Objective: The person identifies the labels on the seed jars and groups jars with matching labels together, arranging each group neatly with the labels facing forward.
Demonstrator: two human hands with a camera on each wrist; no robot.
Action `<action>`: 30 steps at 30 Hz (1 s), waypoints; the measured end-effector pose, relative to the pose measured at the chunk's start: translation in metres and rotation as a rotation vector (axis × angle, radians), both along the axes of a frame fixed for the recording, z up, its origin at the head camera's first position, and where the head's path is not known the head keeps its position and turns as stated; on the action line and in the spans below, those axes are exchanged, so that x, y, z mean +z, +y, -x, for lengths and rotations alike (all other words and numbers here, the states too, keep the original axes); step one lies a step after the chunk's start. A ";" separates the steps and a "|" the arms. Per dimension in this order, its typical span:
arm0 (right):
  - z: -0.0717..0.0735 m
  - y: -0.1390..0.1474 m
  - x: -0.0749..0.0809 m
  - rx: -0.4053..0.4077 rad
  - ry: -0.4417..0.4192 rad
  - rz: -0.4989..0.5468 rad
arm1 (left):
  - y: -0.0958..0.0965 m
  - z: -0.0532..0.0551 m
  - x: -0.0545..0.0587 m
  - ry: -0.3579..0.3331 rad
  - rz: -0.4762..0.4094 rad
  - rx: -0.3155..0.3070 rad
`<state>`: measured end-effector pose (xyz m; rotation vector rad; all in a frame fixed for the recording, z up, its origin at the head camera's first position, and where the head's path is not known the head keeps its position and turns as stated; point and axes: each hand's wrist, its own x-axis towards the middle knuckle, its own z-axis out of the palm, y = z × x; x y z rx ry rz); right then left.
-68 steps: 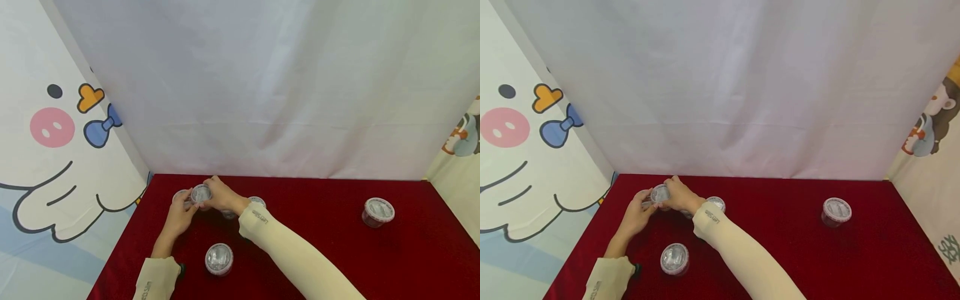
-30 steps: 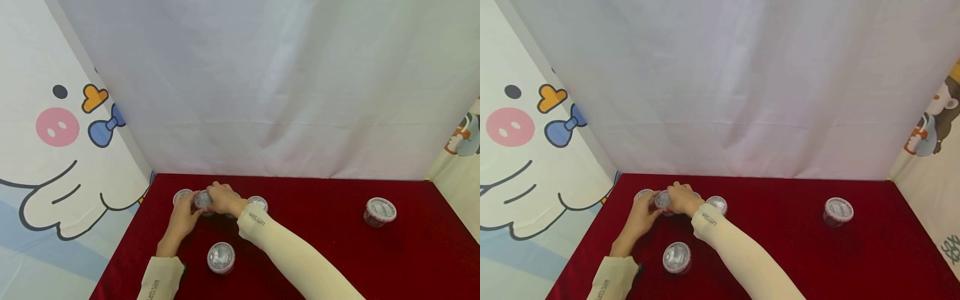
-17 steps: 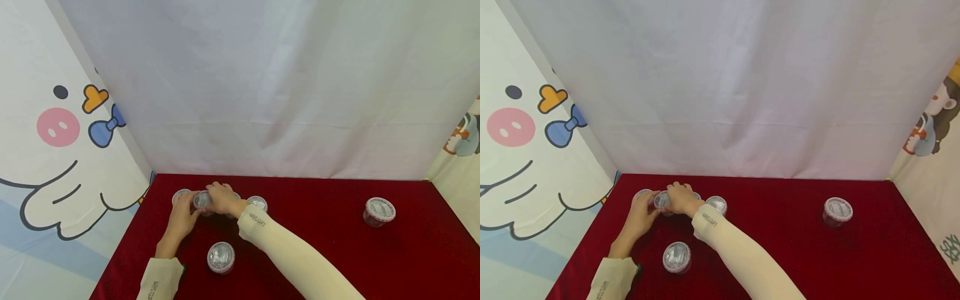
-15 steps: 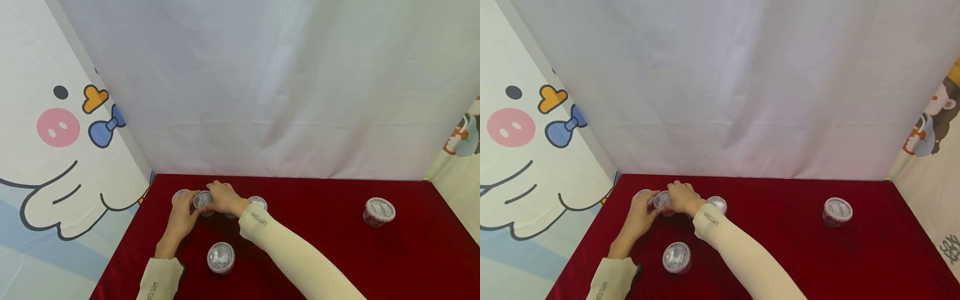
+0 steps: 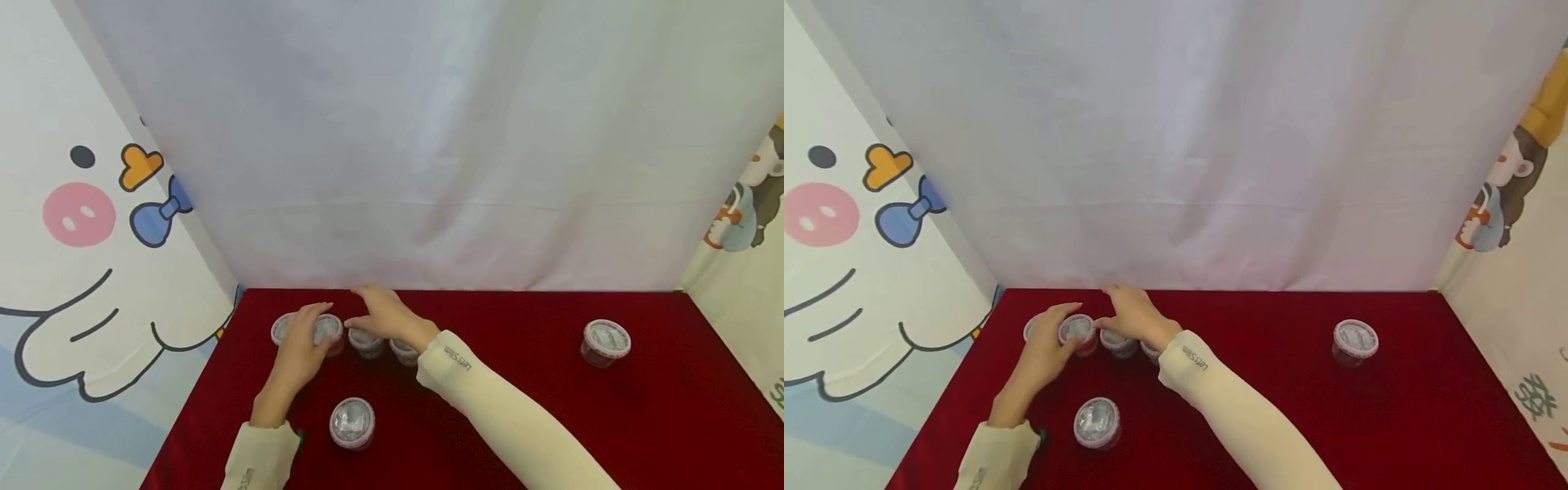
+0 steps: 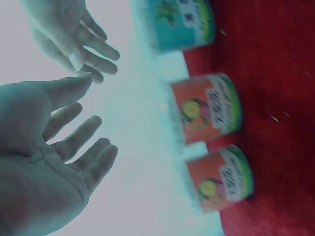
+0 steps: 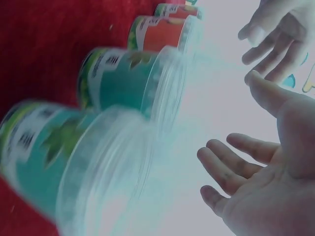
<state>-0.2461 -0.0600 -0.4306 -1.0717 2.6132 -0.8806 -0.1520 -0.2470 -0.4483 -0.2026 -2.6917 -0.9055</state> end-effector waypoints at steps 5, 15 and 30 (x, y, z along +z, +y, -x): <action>-0.002 0.028 0.000 -0.024 0.044 0.016 | 0.018 -0.001 0.011 0.027 -0.011 -0.047; -0.017 0.080 -0.001 -0.067 0.172 0.004 | 0.061 -0.009 0.028 0.066 0.050 -0.118; -0.045 0.148 -0.002 -0.180 0.185 0.053 | 0.121 -0.025 0.028 0.051 -0.061 -0.238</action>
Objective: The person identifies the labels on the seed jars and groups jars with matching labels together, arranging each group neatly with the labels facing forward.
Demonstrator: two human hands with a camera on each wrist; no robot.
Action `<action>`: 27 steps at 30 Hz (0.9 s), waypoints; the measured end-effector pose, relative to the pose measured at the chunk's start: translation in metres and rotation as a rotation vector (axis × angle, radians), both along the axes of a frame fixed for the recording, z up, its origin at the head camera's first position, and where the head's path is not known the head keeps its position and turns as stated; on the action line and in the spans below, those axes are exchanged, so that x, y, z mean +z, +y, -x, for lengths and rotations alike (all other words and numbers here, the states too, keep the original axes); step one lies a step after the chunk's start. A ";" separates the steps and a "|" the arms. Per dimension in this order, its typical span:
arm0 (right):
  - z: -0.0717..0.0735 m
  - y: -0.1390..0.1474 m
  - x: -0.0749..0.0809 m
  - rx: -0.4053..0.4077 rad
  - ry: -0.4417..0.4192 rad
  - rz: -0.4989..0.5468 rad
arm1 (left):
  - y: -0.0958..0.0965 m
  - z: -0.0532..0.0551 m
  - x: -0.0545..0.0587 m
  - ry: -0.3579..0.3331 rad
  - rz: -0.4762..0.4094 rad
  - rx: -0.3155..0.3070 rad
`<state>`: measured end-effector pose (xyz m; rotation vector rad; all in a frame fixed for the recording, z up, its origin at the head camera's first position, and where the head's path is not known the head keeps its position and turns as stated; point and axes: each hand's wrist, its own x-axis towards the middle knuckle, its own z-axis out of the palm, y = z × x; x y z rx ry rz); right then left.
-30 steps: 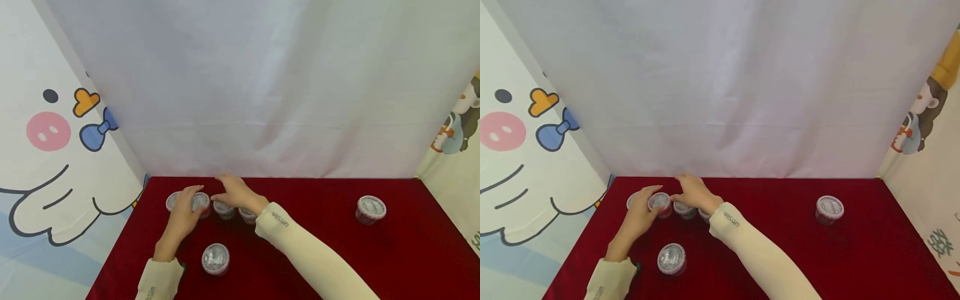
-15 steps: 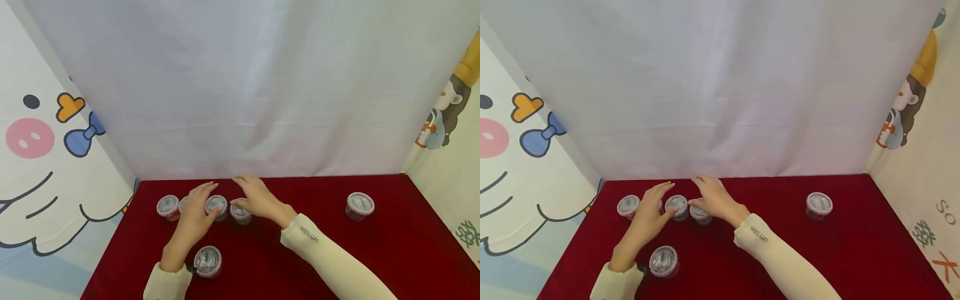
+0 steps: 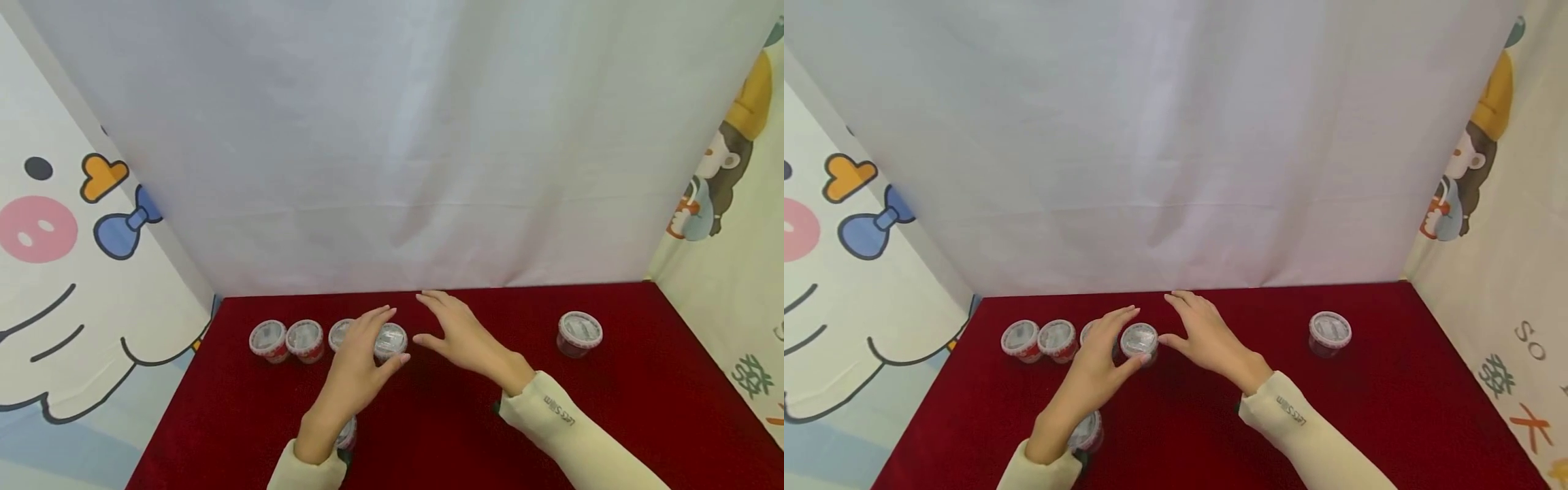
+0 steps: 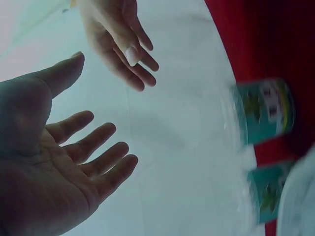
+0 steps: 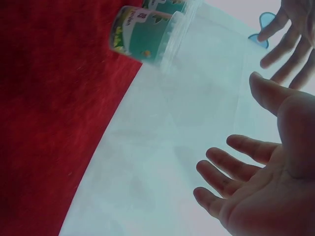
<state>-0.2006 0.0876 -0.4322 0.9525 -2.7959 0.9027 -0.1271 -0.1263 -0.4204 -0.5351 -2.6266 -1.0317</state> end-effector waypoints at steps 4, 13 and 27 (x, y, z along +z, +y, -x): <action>-0.007 0.021 -0.006 -0.038 -0.043 0.047 | 0.014 -0.002 -0.005 -0.048 -0.072 -0.036; -0.024 0.066 -0.015 -0.091 -0.080 0.113 | 0.043 -0.006 -0.018 -0.235 -0.245 -0.089; -0.040 0.122 -0.027 -0.208 -0.093 0.187 | 0.075 0.005 -0.044 -0.362 -0.536 -0.228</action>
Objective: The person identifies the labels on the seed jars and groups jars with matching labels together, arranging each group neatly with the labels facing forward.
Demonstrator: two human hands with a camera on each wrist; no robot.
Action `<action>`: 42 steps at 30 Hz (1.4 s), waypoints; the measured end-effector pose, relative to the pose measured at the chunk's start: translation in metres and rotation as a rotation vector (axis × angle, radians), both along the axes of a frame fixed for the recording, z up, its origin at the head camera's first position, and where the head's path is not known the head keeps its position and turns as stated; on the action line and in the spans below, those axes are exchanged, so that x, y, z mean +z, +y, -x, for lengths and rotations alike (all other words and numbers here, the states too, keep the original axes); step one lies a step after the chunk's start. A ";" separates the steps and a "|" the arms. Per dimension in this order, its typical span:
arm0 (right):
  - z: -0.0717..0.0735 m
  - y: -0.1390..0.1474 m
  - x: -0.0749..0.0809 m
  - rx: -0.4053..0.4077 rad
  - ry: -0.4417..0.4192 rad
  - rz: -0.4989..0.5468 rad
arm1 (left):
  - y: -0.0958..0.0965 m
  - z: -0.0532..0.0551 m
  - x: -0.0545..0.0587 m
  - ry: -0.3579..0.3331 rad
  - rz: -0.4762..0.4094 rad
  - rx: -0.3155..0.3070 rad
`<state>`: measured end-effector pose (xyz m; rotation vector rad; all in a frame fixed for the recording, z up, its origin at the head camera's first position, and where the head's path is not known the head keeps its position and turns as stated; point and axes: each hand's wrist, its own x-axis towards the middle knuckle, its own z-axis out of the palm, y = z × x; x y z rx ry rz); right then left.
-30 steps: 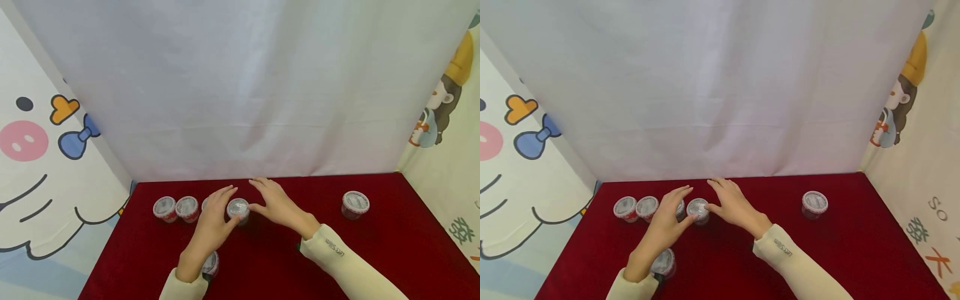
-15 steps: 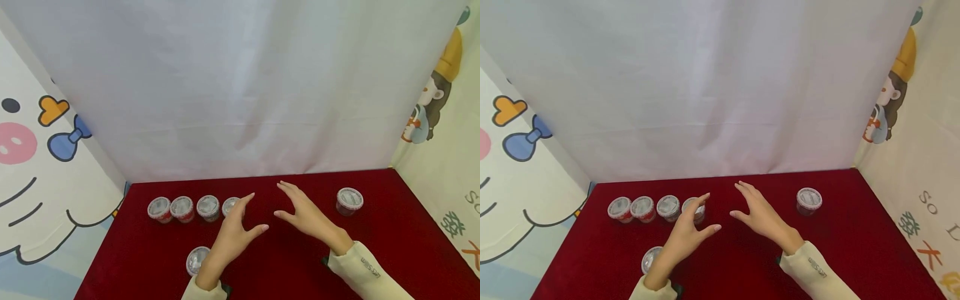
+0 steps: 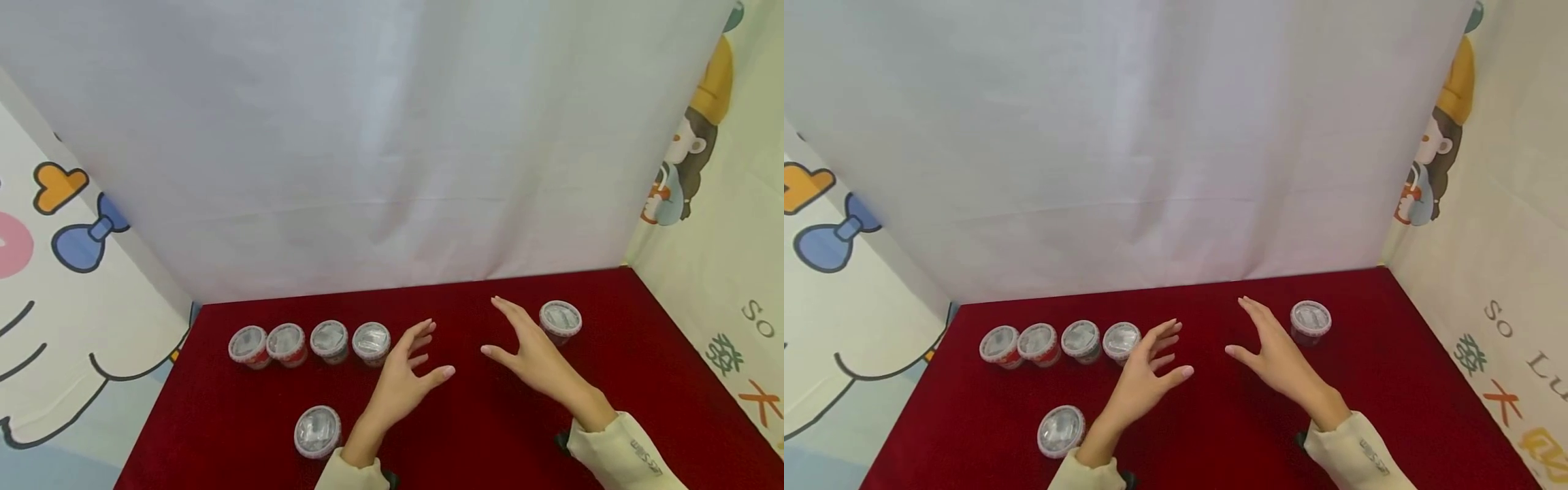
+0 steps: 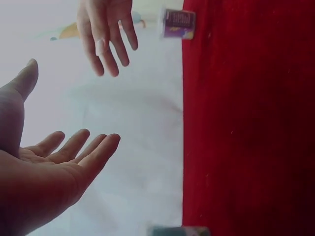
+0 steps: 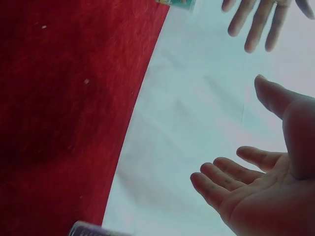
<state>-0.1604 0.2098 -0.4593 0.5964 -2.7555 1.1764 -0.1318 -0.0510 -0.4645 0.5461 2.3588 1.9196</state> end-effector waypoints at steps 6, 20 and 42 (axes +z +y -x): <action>-0.005 0.017 -0.003 -0.042 -0.007 0.026 | 0.013 0.004 -0.008 -0.028 -0.023 -0.042; -0.012 0.054 -0.004 -0.179 0.085 0.044 | 0.046 0.017 -0.022 -0.043 0.023 -0.073; -0.004 0.099 -0.024 -0.316 0.075 0.047 | 0.106 0.039 -0.029 -0.036 0.075 -0.093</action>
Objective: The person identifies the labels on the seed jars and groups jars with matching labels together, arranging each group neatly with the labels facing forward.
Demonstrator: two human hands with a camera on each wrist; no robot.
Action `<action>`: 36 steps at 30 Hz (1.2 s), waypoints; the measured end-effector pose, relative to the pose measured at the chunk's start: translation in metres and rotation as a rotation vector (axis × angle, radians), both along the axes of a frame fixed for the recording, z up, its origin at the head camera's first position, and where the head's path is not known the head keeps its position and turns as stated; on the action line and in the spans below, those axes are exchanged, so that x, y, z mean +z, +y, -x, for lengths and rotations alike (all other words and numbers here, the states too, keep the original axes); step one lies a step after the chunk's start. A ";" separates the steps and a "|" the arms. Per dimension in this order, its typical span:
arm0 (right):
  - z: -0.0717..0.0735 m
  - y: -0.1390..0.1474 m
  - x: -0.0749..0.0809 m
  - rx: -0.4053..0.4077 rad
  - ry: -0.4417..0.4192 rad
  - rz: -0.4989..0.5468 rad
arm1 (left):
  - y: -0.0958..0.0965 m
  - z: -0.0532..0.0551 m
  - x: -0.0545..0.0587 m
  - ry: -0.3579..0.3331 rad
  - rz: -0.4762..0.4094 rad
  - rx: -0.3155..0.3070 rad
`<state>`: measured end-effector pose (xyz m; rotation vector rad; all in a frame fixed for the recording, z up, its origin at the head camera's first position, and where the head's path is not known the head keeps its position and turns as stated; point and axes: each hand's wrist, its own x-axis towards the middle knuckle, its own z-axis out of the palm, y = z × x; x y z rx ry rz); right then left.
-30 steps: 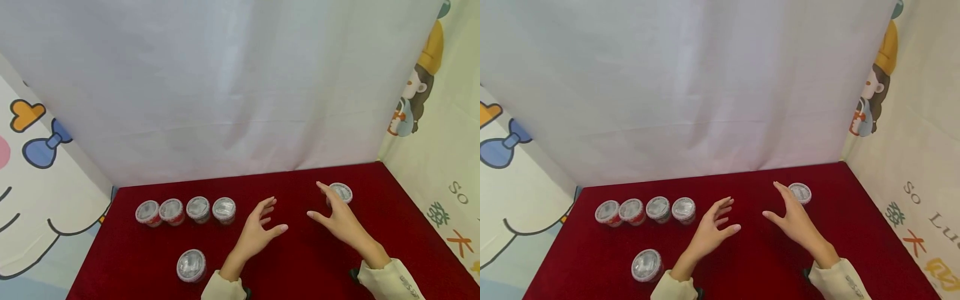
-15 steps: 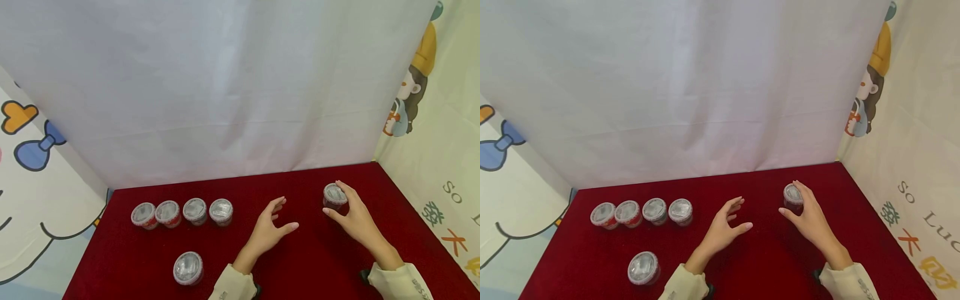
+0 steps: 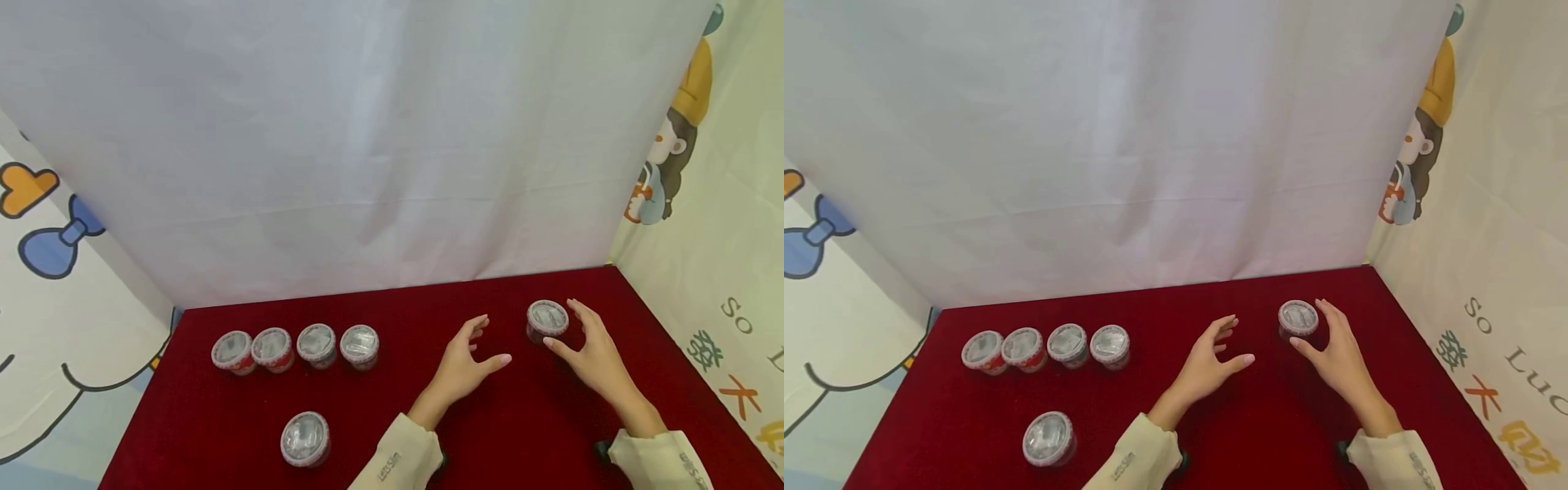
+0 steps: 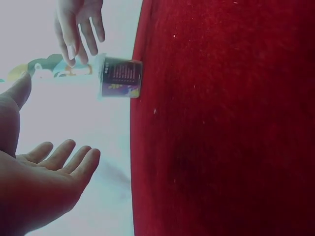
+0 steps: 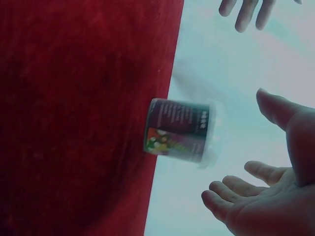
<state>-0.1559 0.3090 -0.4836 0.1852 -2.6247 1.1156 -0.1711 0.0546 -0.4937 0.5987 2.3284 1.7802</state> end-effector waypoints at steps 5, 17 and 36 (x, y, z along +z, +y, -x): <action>0.003 0.007 -0.005 -0.006 -0.041 0.013 | 0.011 0.007 -0.002 -0.015 0.005 -0.010; 0.012 0.021 -0.007 -0.022 -0.187 0.073 | 0.032 0.020 -0.009 -0.056 0.016 -0.029; 0.022 0.022 -0.024 0.048 -0.268 0.134 | 0.062 0.033 -0.017 -0.054 0.110 -0.066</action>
